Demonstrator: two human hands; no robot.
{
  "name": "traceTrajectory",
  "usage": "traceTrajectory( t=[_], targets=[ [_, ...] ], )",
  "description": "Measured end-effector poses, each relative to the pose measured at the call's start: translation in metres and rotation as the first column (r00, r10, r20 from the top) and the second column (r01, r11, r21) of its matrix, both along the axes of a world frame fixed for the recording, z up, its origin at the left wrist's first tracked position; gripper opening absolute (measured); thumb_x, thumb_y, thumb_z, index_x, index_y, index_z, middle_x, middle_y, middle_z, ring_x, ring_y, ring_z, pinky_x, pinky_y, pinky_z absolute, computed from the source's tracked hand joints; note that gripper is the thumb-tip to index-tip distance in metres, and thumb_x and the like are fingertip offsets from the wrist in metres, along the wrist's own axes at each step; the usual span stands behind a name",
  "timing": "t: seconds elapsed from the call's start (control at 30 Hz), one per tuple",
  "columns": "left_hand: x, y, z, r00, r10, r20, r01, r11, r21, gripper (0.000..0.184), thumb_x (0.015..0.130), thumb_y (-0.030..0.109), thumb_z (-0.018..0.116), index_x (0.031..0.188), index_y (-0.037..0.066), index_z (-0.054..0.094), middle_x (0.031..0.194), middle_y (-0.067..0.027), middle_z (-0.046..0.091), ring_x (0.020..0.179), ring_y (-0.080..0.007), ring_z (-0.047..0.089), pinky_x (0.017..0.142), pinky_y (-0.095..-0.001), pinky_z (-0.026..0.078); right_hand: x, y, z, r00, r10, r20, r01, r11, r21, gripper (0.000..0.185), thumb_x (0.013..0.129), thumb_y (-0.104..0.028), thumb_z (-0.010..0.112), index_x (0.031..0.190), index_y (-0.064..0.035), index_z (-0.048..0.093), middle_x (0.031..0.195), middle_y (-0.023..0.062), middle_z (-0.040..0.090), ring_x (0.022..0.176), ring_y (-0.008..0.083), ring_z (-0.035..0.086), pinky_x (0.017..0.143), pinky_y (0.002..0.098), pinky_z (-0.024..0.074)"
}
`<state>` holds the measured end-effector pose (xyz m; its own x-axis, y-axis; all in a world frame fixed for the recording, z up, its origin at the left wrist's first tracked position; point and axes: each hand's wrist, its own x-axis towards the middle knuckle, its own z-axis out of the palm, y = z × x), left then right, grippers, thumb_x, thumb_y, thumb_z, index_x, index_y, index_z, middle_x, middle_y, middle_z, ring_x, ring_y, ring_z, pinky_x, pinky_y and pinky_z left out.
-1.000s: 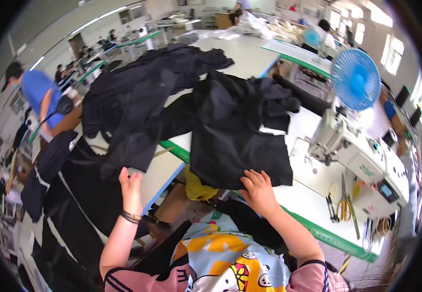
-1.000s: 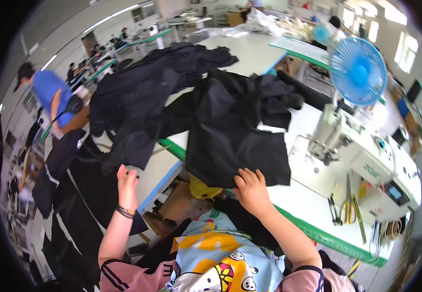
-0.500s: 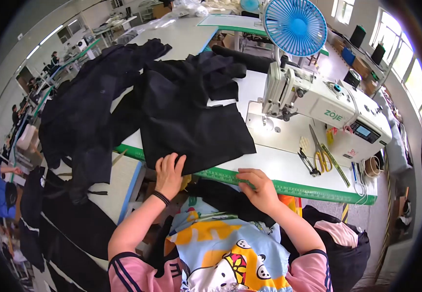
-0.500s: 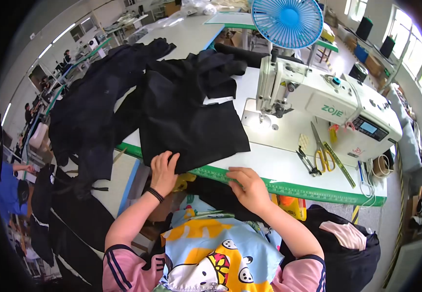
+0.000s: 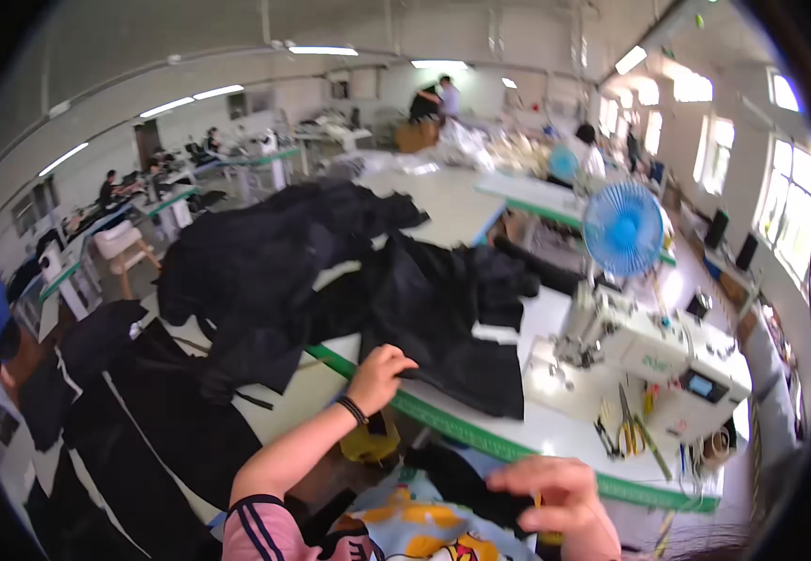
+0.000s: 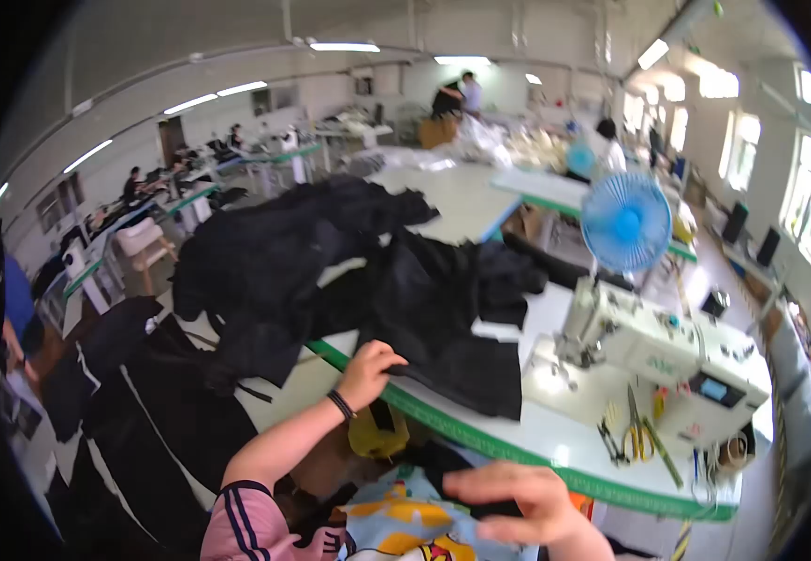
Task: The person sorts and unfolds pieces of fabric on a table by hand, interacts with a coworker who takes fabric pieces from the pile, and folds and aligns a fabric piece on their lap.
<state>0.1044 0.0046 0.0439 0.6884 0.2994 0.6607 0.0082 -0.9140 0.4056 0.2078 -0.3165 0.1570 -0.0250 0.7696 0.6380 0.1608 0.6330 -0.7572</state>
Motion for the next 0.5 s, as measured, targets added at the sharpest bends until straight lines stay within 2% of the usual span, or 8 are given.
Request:
traceTrajectory(
  t=[0.07, 0.1, 0.13, 0.17, 0.23, 0.37, 0.43, 0.5],
  targets=[
    [0.009, 0.002, 0.021, 0.997, -0.028, 0.072, 0.029, 0.999, -0.017, 0.030, 0.067, -0.003, 0.059, 0.093, 0.010, 0.063, 0.090, -0.0080, 0.057, 0.092, -0.0286, 0.056, 0.080, -0.0375, 0.046, -0.001, 0.054, -0.018, 0.822, -0.496, 0.279, 0.550, 0.818, -0.167, 0.061, 0.063, -0.011, 0.079, 0.117, 0.0031, 0.055, 0.112, 0.0154, 0.061, 0.104, 0.0275, 0.057, 0.091, 0.0352, 0.0440],
    [0.014, 0.003, 0.028, 0.993, -0.064, 0.098, 0.067, 0.998, -0.022, 0.026, 0.068, -0.001, 0.060, 0.092, 0.010, 0.063, 0.089, -0.0075, 0.057, 0.092, -0.0283, 0.056, 0.080, -0.0374, 0.046, 0.009, 0.086, -0.050, 0.604, -0.660, 0.447, 0.732, 0.681, 0.015, 0.068, 0.064, -0.014, 0.080, 0.123, 0.0003, 0.049, 0.112, 0.0151, 0.058, 0.104, 0.0278, 0.057, 0.089, 0.0360, 0.0449],
    [0.019, 0.002, 0.032, 0.991, -0.059, 0.117, 0.059, 0.998, 0.004, 0.027, 0.068, -0.003, 0.060, 0.092, 0.010, 0.062, 0.090, -0.0070, 0.057, 0.092, -0.0281, 0.056, 0.079, -0.0378, 0.045, 0.018, 0.112, -0.080, 0.515, -0.725, 0.457, 0.788, 0.610, 0.081, 0.069, 0.064, -0.018, 0.080, 0.122, -0.0012, 0.048, 0.114, 0.0162, 0.055, 0.104, 0.0287, 0.056, 0.088, 0.0368, 0.0460],
    [0.024, 0.003, 0.038, 0.990, -0.055, 0.133, 0.052, 0.998, 0.029, 0.028, 0.068, -0.004, 0.060, 0.092, 0.010, 0.062, 0.090, -0.0065, 0.057, 0.092, -0.0279, 0.056, 0.078, -0.0383, 0.044, 0.020, 0.128, -0.090, 0.481, -0.727, 0.490, 0.821, 0.570, 0.040, 0.061, 0.068, -0.022, 0.077, 0.116, 0.0010, 0.048, 0.113, 0.0188, 0.055, 0.103, 0.0361, 0.054, 0.085, 0.0405, 0.0453],
    [0.026, -0.001, 0.052, 0.987, -0.067, 0.147, 0.056, 0.995, 0.079, 0.025, 0.071, -0.001, 0.061, 0.093, 0.011, 0.061, 0.090, -0.0051, 0.057, 0.091, -0.0272, 0.056, 0.079, -0.0383, 0.043, 0.035, 0.148, -0.111, 0.343, -0.707, 0.618, 0.847, 0.517, 0.121, 0.048, 0.074, -0.018, 0.071, 0.113, -0.0011, 0.049, 0.107, 0.0203, 0.058, 0.097, 0.0380, 0.057, 0.079, 0.0436, 0.0467],
    [0.020, 0.002, 0.071, 0.986, -0.054, 0.160, 0.010, 0.964, 0.264, 0.021, 0.075, 0.001, 0.056, 0.093, 0.012, 0.060, 0.088, -0.0033, 0.056, 0.087, -0.0226, 0.056, 0.076, -0.0356, 0.041, 0.038, 0.155, -0.106, 0.319, -0.743, 0.588, 0.868, 0.478, 0.133, 0.026, 0.083, -0.008, 0.059, 0.108, -0.0069, 0.052, 0.089, 0.0188, 0.062, 0.078, 0.0388, 0.061, 0.066, 0.0450, 0.0481],
    [0.016, 0.010, 0.077, 0.985, -0.007, 0.171, -0.055, 0.932, 0.358, 0.020, 0.076, 0.003, 0.053, 0.092, 0.012, 0.060, 0.086, -0.0026, 0.057, 0.084, -0.0213, 0.057, 0.073, -0.0345, 0.041, 0.037, 0.144, -0.065, 0.258, -0.709, 0.657, 0.878, 0.456, 0.147, 0.031, 0.082, -0.008, 0.058, 0.113, -0.0068, 0.053, 0.093, 0.0181, 0.063, 0.075, 0.0375, 0.062, 0.063, 0.0439, 0.0494],
    [0.017, 0.014, 0.077, 0.970, 0.030, 0.243, -0.119, 0.926, 0.359, 0.020, 0.074, 0.002, 0.054, 0.091, 0.012, 0.062, 0.086, -0.0021, 0.058, 0.082, -0.0210, 0.057, 0.071, -0.0354, 0.042, 0.050, 0.139, -0.029, 0.076, -0.622, 0.779, 0.788, 0.516, 0.336, 0.036, 0.081, -0.004, 0.054, 0.117, -0.0078, 0.053, 0.101, 0.0171, 0.063, 0.079, 0.0342, 0.064, 0.066, 0.0428, 0.0506]
  ],
)
